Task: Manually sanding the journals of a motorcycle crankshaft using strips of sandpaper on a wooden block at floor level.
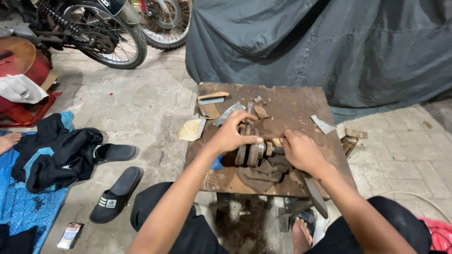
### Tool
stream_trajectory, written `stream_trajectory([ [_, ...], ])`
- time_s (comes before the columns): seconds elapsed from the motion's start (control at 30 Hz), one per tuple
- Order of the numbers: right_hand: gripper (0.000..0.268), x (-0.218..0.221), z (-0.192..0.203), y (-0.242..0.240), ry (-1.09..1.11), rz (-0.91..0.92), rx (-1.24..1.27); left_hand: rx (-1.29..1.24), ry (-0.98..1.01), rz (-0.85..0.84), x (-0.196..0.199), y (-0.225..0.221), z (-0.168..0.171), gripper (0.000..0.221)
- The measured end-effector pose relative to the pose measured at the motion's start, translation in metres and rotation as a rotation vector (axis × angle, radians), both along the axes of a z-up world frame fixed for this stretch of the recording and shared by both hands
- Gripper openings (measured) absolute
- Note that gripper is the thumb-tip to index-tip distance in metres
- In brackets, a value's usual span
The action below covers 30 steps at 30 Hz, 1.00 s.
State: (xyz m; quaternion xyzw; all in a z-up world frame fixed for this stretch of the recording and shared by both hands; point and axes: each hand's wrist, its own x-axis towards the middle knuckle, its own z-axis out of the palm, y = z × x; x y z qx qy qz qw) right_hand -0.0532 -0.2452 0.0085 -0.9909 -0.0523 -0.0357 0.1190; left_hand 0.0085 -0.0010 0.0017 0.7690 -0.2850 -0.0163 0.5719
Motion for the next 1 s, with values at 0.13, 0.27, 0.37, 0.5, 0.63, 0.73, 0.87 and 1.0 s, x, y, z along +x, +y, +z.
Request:
stream_trajectory([
  [0.13,0.027,0.007,0.02,0.003,0.046,0.103,-0.001,0.106,0.003,-0.027,0.001,0.006,0.004,0.066],
  [0.27,0.019,0.018,0.012,-0.003,-0.071,0.276,0.086,0.335,0.048,-0.074,0.0,0.003,0.013,0.069],
  [0.37,0.014,0.022,0.011,0.002,-0.219,0.381,0.115,0.486,0.083,-0.07,-0.004,0.0,0.03,0.079],
  [0.5,0.013,0.026,0.01,0.004,-0.123,0.419,0.17,0.534,0.003,0.029,-0.001,-0.016,0.029,0.077],
  [0.63,0.018,0.037,0.012,-0.004,-0.162,0.441,0.201,0.613,-0.182,0.116,0.017,-0.034,0.003,0.061],
  [0.73,0.015,0.036,0.03,-0.006,-0.249,0.468,0.21,0.567,-0.326,0.168,0.02,-0.042,0.001,0.042],
  [0.87,0.018,0.044,0.038,-0.012,-0.252,0.482,0.331,0.497,-0.48,0.2,0.02,-0.047,0.005,0.032],
  [1.0,0.022,0.052,0.034,-0.015,-0.267,0.504,0.397,0.395,-0.541,0.23,0.012,-0.047,0.018,0.027],
])
